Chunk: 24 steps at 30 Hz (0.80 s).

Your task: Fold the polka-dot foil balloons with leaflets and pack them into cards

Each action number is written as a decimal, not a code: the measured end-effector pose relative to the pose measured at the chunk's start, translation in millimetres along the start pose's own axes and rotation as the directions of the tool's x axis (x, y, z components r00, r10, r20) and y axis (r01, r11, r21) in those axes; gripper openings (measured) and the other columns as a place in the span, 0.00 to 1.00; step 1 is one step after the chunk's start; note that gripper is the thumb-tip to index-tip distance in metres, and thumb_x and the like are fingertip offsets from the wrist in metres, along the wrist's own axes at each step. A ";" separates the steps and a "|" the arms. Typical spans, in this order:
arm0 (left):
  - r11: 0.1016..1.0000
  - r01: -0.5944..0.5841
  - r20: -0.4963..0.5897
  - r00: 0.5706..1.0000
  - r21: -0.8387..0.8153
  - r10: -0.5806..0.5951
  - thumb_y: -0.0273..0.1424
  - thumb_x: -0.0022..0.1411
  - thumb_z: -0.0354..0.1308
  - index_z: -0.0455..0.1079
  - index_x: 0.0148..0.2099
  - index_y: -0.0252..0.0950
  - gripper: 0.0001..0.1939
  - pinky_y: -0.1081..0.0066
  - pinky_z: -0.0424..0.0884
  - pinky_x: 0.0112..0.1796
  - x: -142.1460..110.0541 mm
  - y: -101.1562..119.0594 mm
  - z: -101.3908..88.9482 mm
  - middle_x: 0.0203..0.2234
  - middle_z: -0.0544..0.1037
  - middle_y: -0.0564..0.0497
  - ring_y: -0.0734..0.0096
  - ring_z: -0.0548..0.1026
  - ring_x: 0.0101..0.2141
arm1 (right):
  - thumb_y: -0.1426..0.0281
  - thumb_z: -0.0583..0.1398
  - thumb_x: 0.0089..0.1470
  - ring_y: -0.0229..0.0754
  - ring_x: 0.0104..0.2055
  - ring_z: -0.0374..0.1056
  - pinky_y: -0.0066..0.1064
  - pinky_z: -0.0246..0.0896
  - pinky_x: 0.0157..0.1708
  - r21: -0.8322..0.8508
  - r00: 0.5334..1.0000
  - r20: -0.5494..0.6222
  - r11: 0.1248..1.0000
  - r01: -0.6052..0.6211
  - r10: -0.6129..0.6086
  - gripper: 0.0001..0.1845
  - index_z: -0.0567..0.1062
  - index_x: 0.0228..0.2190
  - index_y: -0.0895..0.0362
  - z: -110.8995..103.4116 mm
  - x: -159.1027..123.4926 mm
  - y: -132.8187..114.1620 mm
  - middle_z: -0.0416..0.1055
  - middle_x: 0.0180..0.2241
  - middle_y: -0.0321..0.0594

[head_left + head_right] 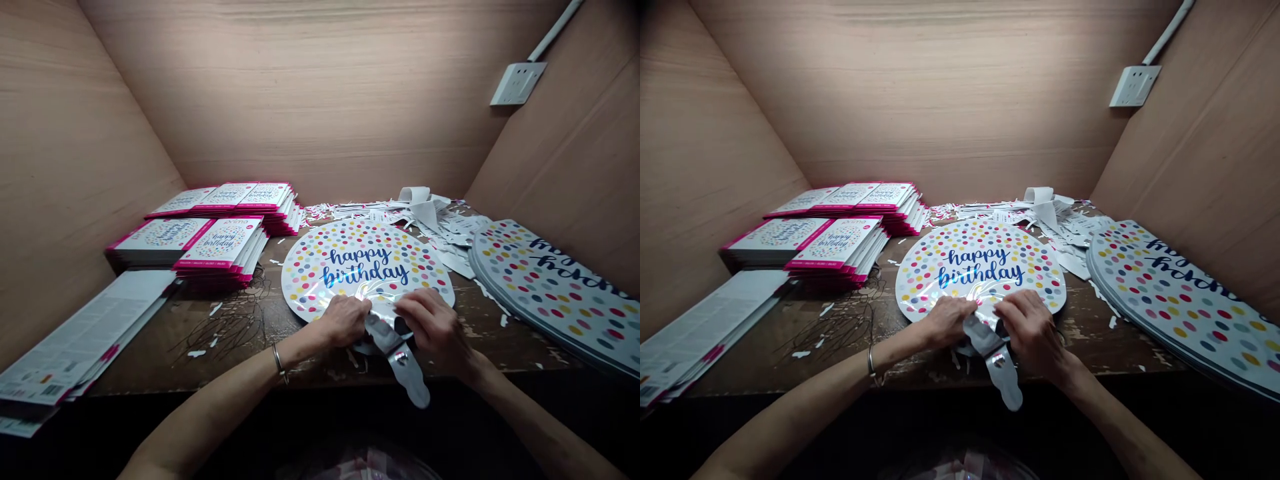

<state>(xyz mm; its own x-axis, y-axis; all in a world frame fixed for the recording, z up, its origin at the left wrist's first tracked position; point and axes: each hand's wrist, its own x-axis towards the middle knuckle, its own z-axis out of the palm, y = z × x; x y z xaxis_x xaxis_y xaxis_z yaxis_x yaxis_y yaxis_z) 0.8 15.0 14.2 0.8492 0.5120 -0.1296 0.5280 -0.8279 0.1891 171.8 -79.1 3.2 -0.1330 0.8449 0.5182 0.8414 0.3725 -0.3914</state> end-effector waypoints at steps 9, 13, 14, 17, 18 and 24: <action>0.957 0.235 -0.069 0.966 -0.173 -0.249 0.30 0.63 0.50 0.69 0.34 0.32 0.10 0.73 0.69 0.31 42.9 -29.2 -42.0 0.28 0.73 0.52 0.73 0.72 0.30 | 0.76 0.55 0.53 0.48 0.44 0.64 0.44 0.59 0.46 -0.114 0.957 0.244 0.976 0.187 -0.155 0.20 0.66 0.49 0.59 13.7 -38.5 -12.6 0.69 0.44 0.47; 0.889 0.410 -0.220 0.866 -0.203 -0.450 0.37 0.63 0.52 0.67 0.43 0.30 0.14 0.66 0.71 0.36 71.6 -63.7 -90.7 0.37 0.72 0.49 0.69 0.72 0.36 | 0.77 0.52 0.55 0.46 0.45 0.63 0.43 0.60 0.46 -0.052 0.948 0.253 0.975 0.215 -0.195 0.17 0.68 0.47 0.56 12.1 -44.2 -13.8 0.69 0.46 0.45; 0.874 0.439 -0.268 0.834 -0.210 -0.483 0.35 0.63 0.52 0.68 0.43 0.30 0.13 0.67 0.70 0.37 79.1 -71.4 -106.0 0.37 0.72 0.49 0.67 0.72 0.37 | 0.76 0.52 0.56 0.46 0.45 0.63 0.43 0.60 0.46 -0.048 0.946 0.259 0.976 0.212 -0.193 0.17 0.67 0.48 0.56 11.4 -44.5 -14.5 0.69 0.46 0.45; 0.854 0.465 -0.371 0.769 -0.234 -0.520 0.26 0.60 0.51 0.71 0.39 0.31 0.08 0.70 0.66 0.36 98.2 -84.4 -147.4 0.33 0.74 0.46 0.63 0.73 0.39 | 0.75 0.52 0.57 0.47 0.45 0.63 0.44 0.60 0.46 -0.053 0.950 0.267 0.982 0.184 -0.163 0.17 0.67 0.48 0.57 12.1 -45.3 -17.7 0.69 0.47 0.45; 0.855 0.459 -0.390 0.761 -0.241 -0.518 0.24 0.58 0.50 0.71 0.37 0.31 0.09 0.70 0.65 0.36 102.5 -85.1 -158.1 0.31 0.74 0.45 0.62 0.73 0.40 | 0.75 0.52 0.57 0.47 0.45 0.63 0.44 0.59 0.47 -0.055 0.950 0.273 0.984 0.172 -0.151 0.17 0.67 0.48 0.57 12.9 -46.1 -19.1 0.69 0.47 0.45; 0.880 0.407 -0.416 0.776 -0.244 -0.475 0.23 0.51 0.51 0.72 0.33 0.32 0.09 0.69 0.65 0.37 103.7 -71.2 -184.2 0.32 0.74 0.45 0.59 0.72 0.40 | 0.69 0.55 0.56 0.46 0.44 0.66 0.38 0.64 0.44 0.030 0.966 0.245 0.996 0.082 -0.087 0.21 0.64 0.52 0.55 -5.0 -35.2 -14.3 0.70 0.45 0.43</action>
<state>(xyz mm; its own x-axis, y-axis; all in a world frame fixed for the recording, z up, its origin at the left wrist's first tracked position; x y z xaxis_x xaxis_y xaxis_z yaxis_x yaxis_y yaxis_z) 53.1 169.2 166.5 0.4125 0.8854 0.2145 0.8132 -0.4639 0.3514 167.1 -116.1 -5.6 -0.3299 0.8776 0.3478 0.8114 0.4519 -0.3706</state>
